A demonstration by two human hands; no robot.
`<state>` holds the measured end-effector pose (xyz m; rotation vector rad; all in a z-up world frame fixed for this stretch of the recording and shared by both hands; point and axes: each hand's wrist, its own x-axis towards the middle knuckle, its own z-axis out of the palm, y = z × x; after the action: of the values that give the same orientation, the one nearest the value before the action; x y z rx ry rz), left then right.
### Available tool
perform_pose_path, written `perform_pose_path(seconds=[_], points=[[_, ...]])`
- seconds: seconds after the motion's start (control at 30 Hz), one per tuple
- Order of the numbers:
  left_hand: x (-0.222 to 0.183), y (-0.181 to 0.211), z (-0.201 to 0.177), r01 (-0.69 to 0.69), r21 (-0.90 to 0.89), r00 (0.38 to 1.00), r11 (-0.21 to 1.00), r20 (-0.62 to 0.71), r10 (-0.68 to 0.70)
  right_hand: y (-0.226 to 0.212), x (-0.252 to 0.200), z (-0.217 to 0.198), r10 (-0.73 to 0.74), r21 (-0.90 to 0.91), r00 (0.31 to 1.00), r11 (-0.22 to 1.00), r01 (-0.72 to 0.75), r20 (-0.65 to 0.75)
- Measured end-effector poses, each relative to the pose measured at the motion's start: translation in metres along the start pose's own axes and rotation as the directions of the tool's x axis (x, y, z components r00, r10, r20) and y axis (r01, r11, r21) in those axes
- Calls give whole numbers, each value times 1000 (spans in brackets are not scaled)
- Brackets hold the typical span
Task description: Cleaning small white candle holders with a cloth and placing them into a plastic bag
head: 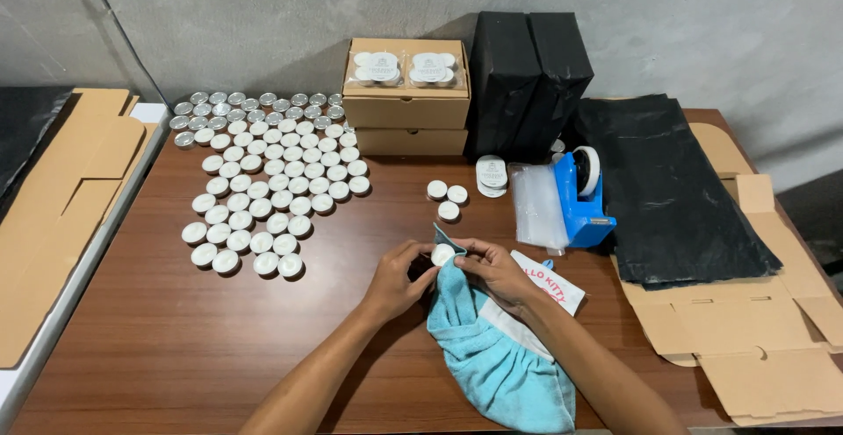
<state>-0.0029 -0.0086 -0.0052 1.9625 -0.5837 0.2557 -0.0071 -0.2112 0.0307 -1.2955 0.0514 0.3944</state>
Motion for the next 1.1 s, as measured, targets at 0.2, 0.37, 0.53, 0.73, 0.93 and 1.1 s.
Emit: perform_pose_path(seconds=[0.2,0.37,0.53,0.73,0.93,1.1], points=[[0,-3,1,8,-16,1000,1000,4,-8,4,4,-4,-20,-38,999,999,18,-48],[0,-1,1,16,-12,1000,1000,8,-16,-2,1,3,-2,-27,999,1000,1,-48],[2,-3,-2,59,-40,998,997,4,-59,14,15,-11,-30,-47,996,999,25,-87],[3,-13,-11,146,304,987,941,-108,-118,14,11,-1,-182,-231,965,963,137,-188],[13,-24,-7,216,410,975,886,-133,-176,2,-4,12,-202,-406,973,903,140,-114],[30,-35,-1,233,439,969,868,-181,-168,2,-4,11,-238,-472,966,866,163,-101]])
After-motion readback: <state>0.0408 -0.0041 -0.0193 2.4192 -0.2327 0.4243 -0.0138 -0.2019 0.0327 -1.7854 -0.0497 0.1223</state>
